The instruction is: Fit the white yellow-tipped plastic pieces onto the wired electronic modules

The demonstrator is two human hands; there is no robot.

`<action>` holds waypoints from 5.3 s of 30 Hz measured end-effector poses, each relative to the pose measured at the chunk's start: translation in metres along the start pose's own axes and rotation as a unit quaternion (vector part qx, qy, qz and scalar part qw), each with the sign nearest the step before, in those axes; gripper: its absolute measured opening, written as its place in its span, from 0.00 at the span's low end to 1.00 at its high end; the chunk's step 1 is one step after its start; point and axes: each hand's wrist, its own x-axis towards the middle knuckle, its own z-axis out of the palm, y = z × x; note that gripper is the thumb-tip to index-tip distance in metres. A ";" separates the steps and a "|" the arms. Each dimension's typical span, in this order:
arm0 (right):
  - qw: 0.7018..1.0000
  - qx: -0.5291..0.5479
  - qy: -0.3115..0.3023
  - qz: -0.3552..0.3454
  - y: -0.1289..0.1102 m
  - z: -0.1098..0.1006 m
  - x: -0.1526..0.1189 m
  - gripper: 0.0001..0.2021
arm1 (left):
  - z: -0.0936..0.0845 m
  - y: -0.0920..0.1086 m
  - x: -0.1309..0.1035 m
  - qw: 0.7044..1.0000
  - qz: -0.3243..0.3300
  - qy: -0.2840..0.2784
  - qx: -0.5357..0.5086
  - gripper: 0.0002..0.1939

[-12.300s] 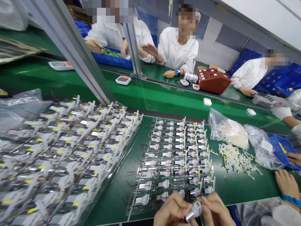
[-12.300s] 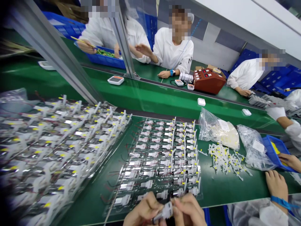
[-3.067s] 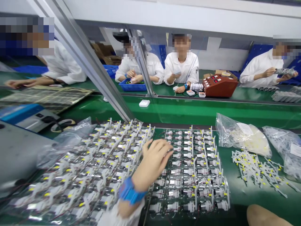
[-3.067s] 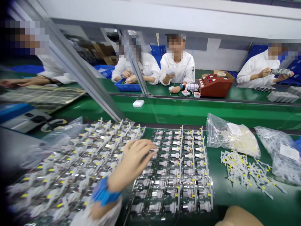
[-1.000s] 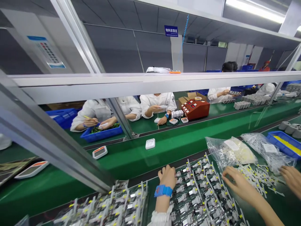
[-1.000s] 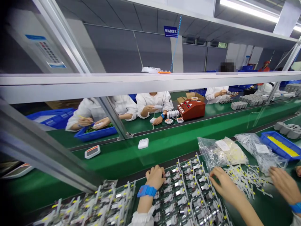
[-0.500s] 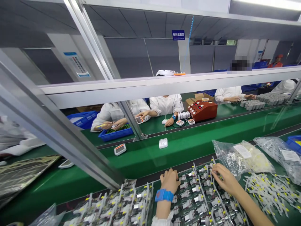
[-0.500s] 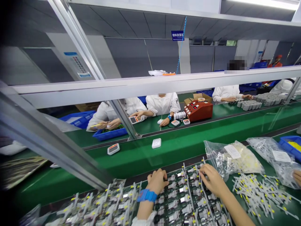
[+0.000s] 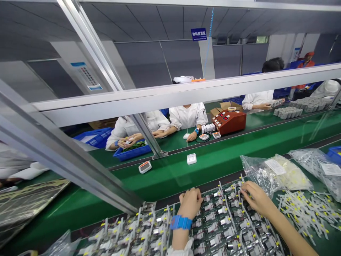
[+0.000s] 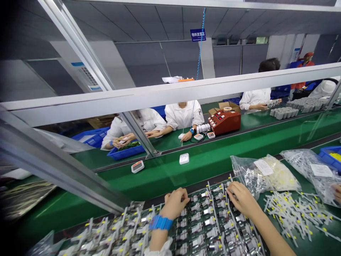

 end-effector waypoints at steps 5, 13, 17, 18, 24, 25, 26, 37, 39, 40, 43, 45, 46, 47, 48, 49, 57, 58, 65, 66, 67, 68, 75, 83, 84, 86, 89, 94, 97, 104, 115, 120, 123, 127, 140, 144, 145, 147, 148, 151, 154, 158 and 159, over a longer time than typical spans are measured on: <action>0.977 0.165 0.023 0.136 -0.004 0.000 0.000 0.09 | -0.013 0.008 -0.007 0.991 0.079 0.021 -0.104 0.09; 0.845 0.471 0.009 0.253 -0.011 0.000 0.007 0.17 | -0.014 0.045 -0.018 0.816 0.132 -0.117 -0.551 0.21; 0.805 0.530 0.006 0.265 -0.019 0.000 0.007 0.16 | -0.012 0.064 -0.022 0.772 0.086 -0.141 -0.613 0.22; 0.799 0.540 0.002 0.265 -0.021 0.000 0.007 0.16 | -0.011 0.066 -0.022 0.768 0.075 -0.135 -0.621 0.22; 0.815 0.527 0.004 0.243 -0.022 0.005 0.006 0.13 | -0.003 0.067 -0.018 0.753 0.061 -0.108 -0.647 0.26; 0.823 0.517 0.009 0.237 -0.021 0.006 0.006 0.13 | -0.001 0.066 -0.017 0.752 0.062 -0.107 -0.647 0.27; 0.831 0.505 0.012 0.231 -0.021 0.006 0.006 0.13 | -0.001 0.066 -0.016 0.753 0.061 -0.106 -0.647 0.28; 0.944 0.308 0.046 0.109 -0.038 -0.002 0.003 0.07 | 0.002 0.072 -0.015 0.775 0.054 -0.103 -0.621 0.29; 0.959 0.268 0.044 0.077 -0.043 -0.004 0.003 0.06 | 0.005 0.072 -0.014 0.775 0.057 -0.097 -0.622 0.29; 0.965 0.250 0.045 0.060 -0.045 -0.004 0.003 0.06 | 0.007 0.073 -0.014 0.775 0.059 -0.093 -0.623 0.30; 0.979 0.199 0.045 0.002 -0.048 -0.003 0.002 0.04 | 0.011 0.073 -0.014 0.773 0.066 -0.081 -0.626 0.30; 0.984 0.168 0.043 -0.034 -0.049 -0.003 0.002 0.04 | 0.012 0.074 -0.014 0.773 0.068 -0.077 -0.626 0.30; 0.986 0.153 0.044 -0.047 -0.050 -0.003 0.001 0.04 | 0.012 0.075 -0.015 0.774 0.069 -0.076 -0.625 0.30; 0.988 0.139 0.046 -0.058 -0.050 -0.003 0.001 0.03 | 0.012 0.075 -0.016 0.774 0.070 -0.075 -0.624 0.29; 0.989 0.126 0.048 -0.065 -0.050 -0.003 0.001 0.03 | 0.012 0.076 -0.016 0.775 0.072 -0.075 -0.623 0.29; 0.990 0.115 0.050 -0.070 -0.050 -0.004 0.001 0.03 | 0.012 0.077 -0.016 0.776 0.073 -0.076 -0.622 0.29; 0.991 0.048 0.069 -0.108 -0.052 -0.006 0.000 0.07 | 0.019 0.078 -0.014 0.779 0.073 -0.075 -0.618 0.29; 0.990 0.039 0.071 -0.113 -0.052 -0.007 0.000 0.07 | 0.019 0.078 -0.014 0.779 0.074 -0.074 -0.618 0.28; 0.992 -0.012 0.051 -0.118 -0.052 -0.008 -0.001 0.07 | 0.017 0.083 -0.016 0.784 0.078 -0.075 -0.611 0.28; 0.992 -0.019 0.045 -0.118 -0.052 -0.009 -0.001 0.07 | 0.017 0.084 -0.016 0.784 0.079 -0.077 -0.610 0.28; 0.992 -0.026 0.040 -0.119 -0.053 -0.009 -0.001 0.06 | 0.016 0.085 -0.016 0.784 0.079 -0.081 -0.610 0.28; 0.991 -0.031 0.038 -0.121 -0.053 -0.010 -0.001 0.06 | 0.016 0.085 -0.017 0.784 0.081 -0.083 -0.610 0.28; 0.991 -0.052 0.031 -0.124 -0.052 -0.010 -0.001 0.06 | 0.017 0.087 -0.019 0.792 0.094 -0.076 -0.599 0.27; 0.990 -0.062 0.030 -0.123 -0.053 -0.009 -0.001 0.06 | 0.019 0.087 -0.021 0.803 0.110 -0.067 -0.582 0.25; 0.990 -0.063 0.031 -0.120 -0.053 -0.008 -0.001 0.06 | 0.020 0.087 -0.021 0.804 0.110 -0.068 -0.580 0.25; 0.991 -0.060 0.031 -0.117 -0.051 -0.009 -0.001 0.05 | 0.021 0.087 -0.020 0.806 0.109 -0.068 -0.578 0.25; 0.992 -0.045 0.035 -0.112 -0.047 -0.010 -0.001 0.04 | 0.022 0.088 -0.020 0.806 0.109 -0.065 -0.579 0.24; 0.989 -0.010 0.139 -0.054 -0.040 -0.010 -0.003 0.05 | 0.016 0.090 -0.021 0.790 0.108 -0.044 -0.602 0.24; 0.980 0.021 0.199 -0.024 -0.041 -0.009 -0.004 0.03 | 0.010 0.093 -0.023 0.782 0.100 -0.003 -0.615 0.24; 0.984 0.163 0.070 0.033 -0.051 -0.007 0.002 0.12 | 0.010 0.097 -0.028 0.780 0.116 -0.018 -0.615 0.26; 0.979 0.179 0.089 0.029 -0.049 -0.008 0.002 0.13 | 0.015 0.101 -0.031 0.795 0.111 -0.017 -0.597 0.24; 0.975 0.197 0.080 0.061 -0.047 -0.006 0.002 0.13 | 0.017 0.101 -0.029 0.794 0.112 -0.027 -0.597 0.26; 0.973 0.203 0.076 0.085 -0.047 -0.004 0.002 0.14 | 0.018 0.097 -0.027 0.804 0.109 -0.044 -0.583 0.29; 0.969 0.216 0.071 0.101 -0.047 -0.004 0.002 0.14 | 0.012 0.087 -0.027 0.852 0.113 -0.016 -0.511 0.34; 0.970 0.216 -0.001 0.110 -0.046 -0.004 0.003 0.14 | -0.004 0.077 -0.030 0.939 0.288 0.051 -0.178 0.08; 0.966 0.229 0.018 0.120 -0.046 -0.009 0.005 0.12 | -0.017 0.050 -0.022 0.971 0.203 0.104 -0.075 0.08; 0.965 0.231 0.031 0.121 -0.046 -0.010 0.006 0.11 | -0.018 0.041 -0.018 0.980 0.160 0.109 -0.036 0.09; 0.964 0.231 0.055 0.121 -0.043 -0.012 0.005 0.11 | -0.016 0.023 -0.009 0.988 0.109 0.110 -0.018 0.09; 0.964 0.229 0.065 0.119 -0.042 -0.012 0.005 0.11 | -0.013 0.015 -0.004 0.990 0.087 0.107 -0.013 0.08; 0.968 0.217 0.069 0.106 -0.037 -0.011 0.005 0.10 | 0.002 -0.002 0.010 0.995 0.038 0.092 -0.010 0.05; 0.974 0.195 0.053 0.098 -0.034 -0.009 0.005 0.10 | 0.014 -0.010 0.019 0.997 0.016 0.067 -0.016 0.04; 0.973 0.185 0.090 0.103 -0.037 -0.006 0.007 0.12 | 0.019 -0.014 0.020 0.999 0.021 0.019 -0.024 0.05; 0.972 0.187 0.101 0.102 -0.038 -0.005 0.008 0.13 | 0.019 -0.014 0.019 0.999 0.022 0.010 -0.024 0.06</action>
